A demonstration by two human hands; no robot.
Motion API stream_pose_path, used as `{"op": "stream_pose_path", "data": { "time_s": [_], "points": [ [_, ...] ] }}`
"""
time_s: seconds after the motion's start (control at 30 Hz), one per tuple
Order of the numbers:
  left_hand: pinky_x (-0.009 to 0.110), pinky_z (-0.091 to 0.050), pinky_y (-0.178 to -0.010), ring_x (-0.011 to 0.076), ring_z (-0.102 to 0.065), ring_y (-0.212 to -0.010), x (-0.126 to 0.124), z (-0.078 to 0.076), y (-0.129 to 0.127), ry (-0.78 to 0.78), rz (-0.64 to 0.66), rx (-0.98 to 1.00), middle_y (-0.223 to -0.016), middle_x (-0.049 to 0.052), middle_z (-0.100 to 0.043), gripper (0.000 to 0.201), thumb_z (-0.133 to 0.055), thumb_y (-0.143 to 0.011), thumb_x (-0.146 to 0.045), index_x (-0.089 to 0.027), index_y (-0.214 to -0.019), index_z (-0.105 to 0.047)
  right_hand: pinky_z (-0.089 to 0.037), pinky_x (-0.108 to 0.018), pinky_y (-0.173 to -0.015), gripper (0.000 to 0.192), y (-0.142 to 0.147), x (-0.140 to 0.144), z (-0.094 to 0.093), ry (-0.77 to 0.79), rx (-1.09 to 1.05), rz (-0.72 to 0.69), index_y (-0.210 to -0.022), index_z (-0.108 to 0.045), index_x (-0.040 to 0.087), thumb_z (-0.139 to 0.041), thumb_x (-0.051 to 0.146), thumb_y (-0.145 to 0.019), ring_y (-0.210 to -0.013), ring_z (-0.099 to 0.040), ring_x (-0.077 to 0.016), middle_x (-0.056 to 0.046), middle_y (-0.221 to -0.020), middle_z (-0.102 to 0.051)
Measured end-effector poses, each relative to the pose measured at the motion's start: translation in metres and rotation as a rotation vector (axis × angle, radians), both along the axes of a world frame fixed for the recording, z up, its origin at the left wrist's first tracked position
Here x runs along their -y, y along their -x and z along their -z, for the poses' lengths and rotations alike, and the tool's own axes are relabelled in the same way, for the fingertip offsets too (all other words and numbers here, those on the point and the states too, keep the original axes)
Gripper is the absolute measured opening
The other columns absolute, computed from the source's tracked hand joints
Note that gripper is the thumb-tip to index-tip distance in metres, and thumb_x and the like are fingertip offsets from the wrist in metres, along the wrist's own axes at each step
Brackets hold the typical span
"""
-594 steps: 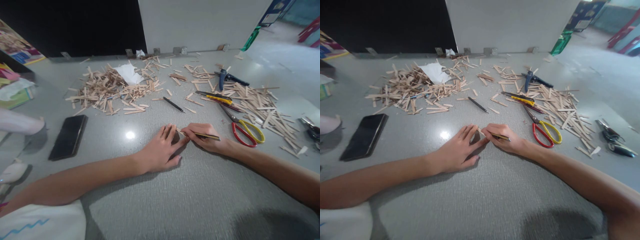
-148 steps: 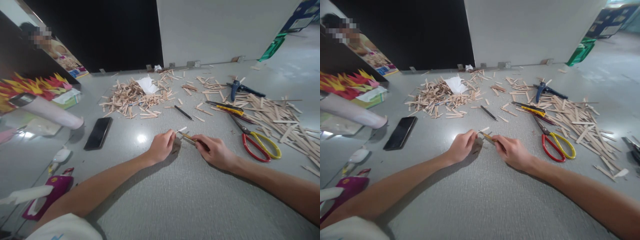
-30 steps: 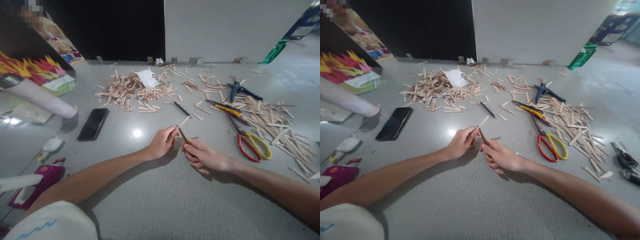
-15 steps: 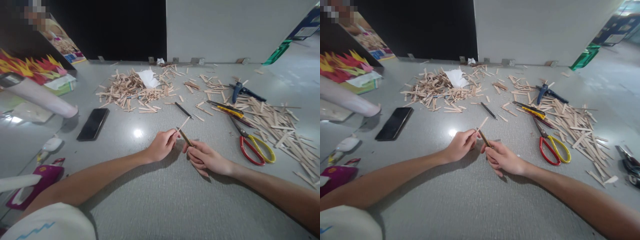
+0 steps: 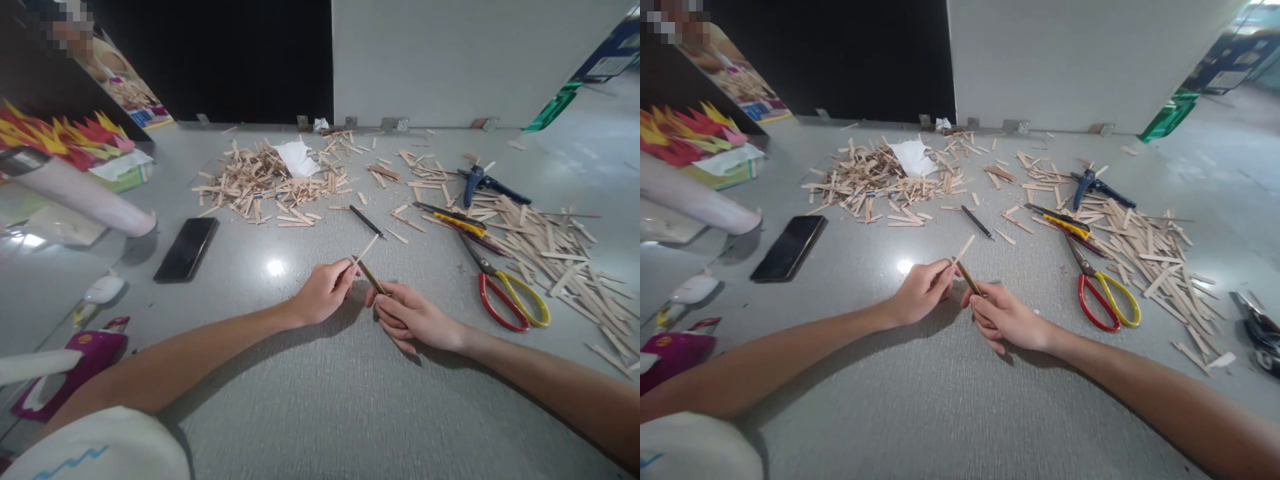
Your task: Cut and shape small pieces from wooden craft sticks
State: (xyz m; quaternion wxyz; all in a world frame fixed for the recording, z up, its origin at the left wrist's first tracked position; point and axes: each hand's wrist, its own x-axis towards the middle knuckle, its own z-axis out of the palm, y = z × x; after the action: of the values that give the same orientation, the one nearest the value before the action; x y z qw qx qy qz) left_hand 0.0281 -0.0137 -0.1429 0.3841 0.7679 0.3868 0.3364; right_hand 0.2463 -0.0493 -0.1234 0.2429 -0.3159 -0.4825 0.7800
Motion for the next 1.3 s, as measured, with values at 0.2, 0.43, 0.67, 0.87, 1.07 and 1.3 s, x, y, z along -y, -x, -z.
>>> {"op": "stream_pose_path", "data": {
  "time_s": [0.2, 0.43, 0.67, 0.87, 1.07, 1.3],
  "points": [
    [0.023, -0.039, -0.056, 0.0111, -0.048, -0.049, 0.0004, -0.0007, -0.0004, 0.005, -0.003, -0.004, -0.057, -0.007, -0.051, 0.035, -0.037, -0.112, -0.039, -0.021, -0.089, -0.056, -0.04, -0.016, -0.034, 0.037, 0.0002, -0.0002, -0.0005, -0.008, -0.008, 0.002, -0.101, -0.055, 0.022, -0.067, 0.057, -0.103, -0.042, -0.023, -0.0053, 0.016, -0.058, -0.035],
    [0.023, -0.039, -0.055, 0.0114, -0.048, -0.05, 0.0003, 0.0002, -0.0005, 0.002, -0.009, -0.018, -0.057, -0.007, -0.051, 0.036, -0.037, -0.112, -0.039, -0.02, -0.09, -0.058, -0.041, -0.016, -0.034, 0.037, 0.0001, -0.0002, 0.0, -0.007, 0.002, 0.0, -0.101, -0.055, 0.022, -0.066, 0.057, -0.104, -0.041, -0.023, -0.0052, 0.016, -0.058, -0.035],
    [0.023, -0.039, -0.054, 0.0115, -0.047, -0.048, 0.0002, 0.0003, 0.0008, -0.004, -0.001, -0.024, -0.057, -0.006, -0.051, 0.036, -0.037, -0.113, -0.039, -0.02, -0.091, -0.058, -0.041, -0.016, -0.035, 0.035, -0.0005, -0.0003, 0.0008, -0.011, 0.001, -0.006, -0.102, -0.054, 0.022, -0.064, 0.055, -0.105, -0.041, -0.024, -0.005, 0.016, -0.058, -0.034],
    [0.023, -0.039, -0.055, 0.0112, -0.047, -0.048, 0.0002, -0.0006, 0.0003, -0.005, 0.0, -0.021, -0.056, -0.007, -0.05, 0.035, -0.036, -0.113, -0.038, -0.02, -0.089, -0.056, -0.041, -0.017, -0.035, 0.034, -0.0003, -0.0001, 0.0003, -0.017, 0.003, -0.007, -0.101, -0.054, 0.022, -0.064, 0.055, -0.105, -0.04, -0.023, -0.0056, 0.016, -0.057, -0.034],
    [0.023, -0.039, -0.055, 0.0112, -0.048, -0.049, 0.0001, -0.0005, -0.0001, -0.005, -0.004, -0.027, -0.057, -0.006, -0.052, 0.035, -0.037, -0.112, -0.038, -0.02, -0.09, -0.057, -0.041, -0.017, -0.035, 0.037, 0.0008, 0.0006, -0.0013, -0.016, 0.015, -0.001, -0.101, -0.054, 0.022, -0.065, 0.057, -0.103, -0.04, -0.023, -0.0055, 0.016, -0.057, -0.034],
    [0.023, -0.04, -0.055, 0.0114, -0.048, -0.049, 0.0003, 0.0003, 0.0001, -0.01, -0.011, -0.031, -0.057, -0.006, -0.052, 0.035, -0.037, -0.113, -0.038, -0.02, -0.091, -0.059, -0.041, -0.017, -0.035, 0.038, -0.0003, -0.0009, -0.0001, -0.018, 0.017, -0.003, -0.101, -0.054, 0.022, -0.065, 0.059, -0.103, -0.041, -0.023, -0.0052, 0.016, -0.058, -0.034]
  ]
}}
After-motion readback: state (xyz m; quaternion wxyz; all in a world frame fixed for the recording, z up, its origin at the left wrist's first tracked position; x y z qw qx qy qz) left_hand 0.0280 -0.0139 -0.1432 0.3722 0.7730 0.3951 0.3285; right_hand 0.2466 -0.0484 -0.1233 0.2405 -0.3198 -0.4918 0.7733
